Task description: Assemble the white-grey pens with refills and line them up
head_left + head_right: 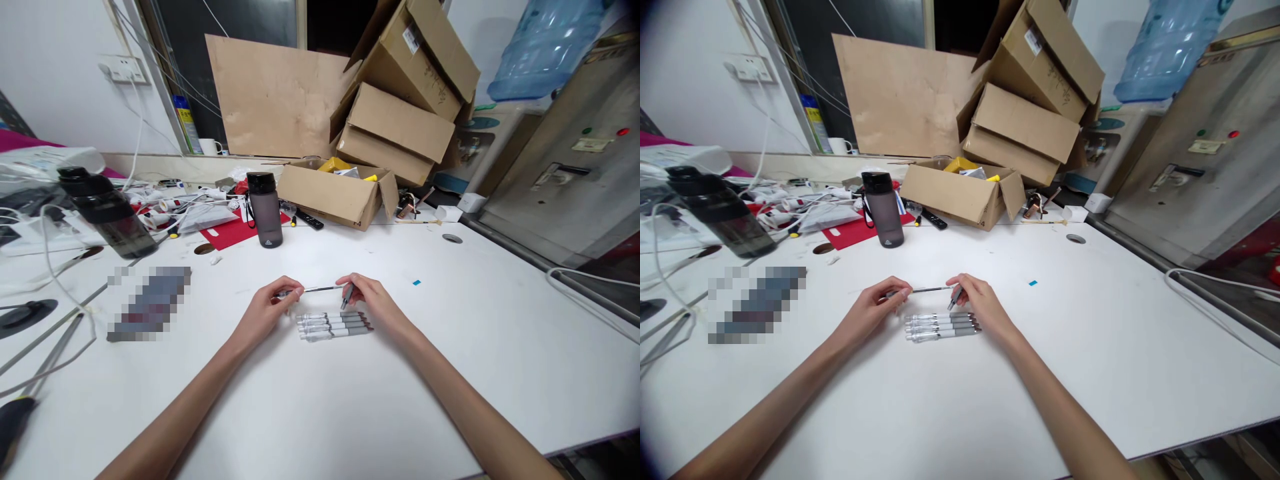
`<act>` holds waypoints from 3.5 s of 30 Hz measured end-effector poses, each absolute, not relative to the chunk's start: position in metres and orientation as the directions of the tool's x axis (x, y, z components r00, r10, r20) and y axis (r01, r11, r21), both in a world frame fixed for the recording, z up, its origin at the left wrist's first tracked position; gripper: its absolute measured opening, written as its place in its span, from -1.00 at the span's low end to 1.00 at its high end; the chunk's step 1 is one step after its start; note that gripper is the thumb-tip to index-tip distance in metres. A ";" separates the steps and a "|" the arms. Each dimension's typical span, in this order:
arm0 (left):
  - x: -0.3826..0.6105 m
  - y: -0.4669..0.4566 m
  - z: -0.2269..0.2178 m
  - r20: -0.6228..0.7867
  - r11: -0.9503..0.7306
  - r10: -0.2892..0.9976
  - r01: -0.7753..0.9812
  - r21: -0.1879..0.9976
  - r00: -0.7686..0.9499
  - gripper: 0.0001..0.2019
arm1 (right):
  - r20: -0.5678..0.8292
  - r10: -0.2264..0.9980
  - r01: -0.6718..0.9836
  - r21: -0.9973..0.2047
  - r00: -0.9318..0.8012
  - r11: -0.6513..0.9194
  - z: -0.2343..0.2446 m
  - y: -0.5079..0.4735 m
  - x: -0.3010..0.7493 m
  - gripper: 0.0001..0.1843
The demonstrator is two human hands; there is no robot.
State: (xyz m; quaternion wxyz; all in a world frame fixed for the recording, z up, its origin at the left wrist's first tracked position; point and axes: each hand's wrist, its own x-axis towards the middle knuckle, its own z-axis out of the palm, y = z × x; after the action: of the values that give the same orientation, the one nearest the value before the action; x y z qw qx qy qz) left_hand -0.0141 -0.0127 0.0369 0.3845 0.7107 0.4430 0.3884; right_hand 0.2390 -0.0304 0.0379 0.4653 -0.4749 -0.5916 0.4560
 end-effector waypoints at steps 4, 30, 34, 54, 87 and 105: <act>-0.014 -0.011 0.037 0.192 -0.270 0.945 0.300 0.915 0.263 -0.70 | 0.161 0.986 0.095 -0.983 0.044 0.156 0.036 -0.024 0.244 -0.68; -0.015 -0.012 0.038 0.187 -0.241 0.961 0.291 0.926 0.201 -0.66 | 0.267 0.957 0.054 -0.964 0.116 0.262 0.040 -0.026 0.242 -0.72; -0.014 -0.011 0.038 0.189 -0.243 0.961 0.287 0.927 0.202 -0.65 | 0.272 0.957 0.068 -0.962 0.104 0.266 0.039 -0.026 0.243 -0.72; -0.009 -0.016 0.036 0.151 -0.268 0.911 0.275 0.923 0.384 -0.70 | 0.252 0.956 0.089 -0.960 -0.148 0.266 0.038 -0.039 0.220 -0.83; -0.015 -0.005 0.026 0.111 -0.213 0.899 0.202 0.956 0.423 -0.69 | 0.242 0.956 0.244 -0.929 -0.167 0.278 0.044 -0.051 0.213 -0.73; -0.004 0.016 0.039 0.079 -0.247 0.827 0.233 0.940 0.557 -0.66 | 0.144 0.978 0.127 -0.978 -0.149 0.163 0.033 -0.041 0.223 -0.59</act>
State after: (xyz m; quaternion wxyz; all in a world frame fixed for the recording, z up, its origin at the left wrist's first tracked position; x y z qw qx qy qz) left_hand -0.0035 0.0162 0.0393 0.4947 0.7305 0.3629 0.3000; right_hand 0.2228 -0.0413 0.0328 0.4651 -0.4573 -0.6043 0.4575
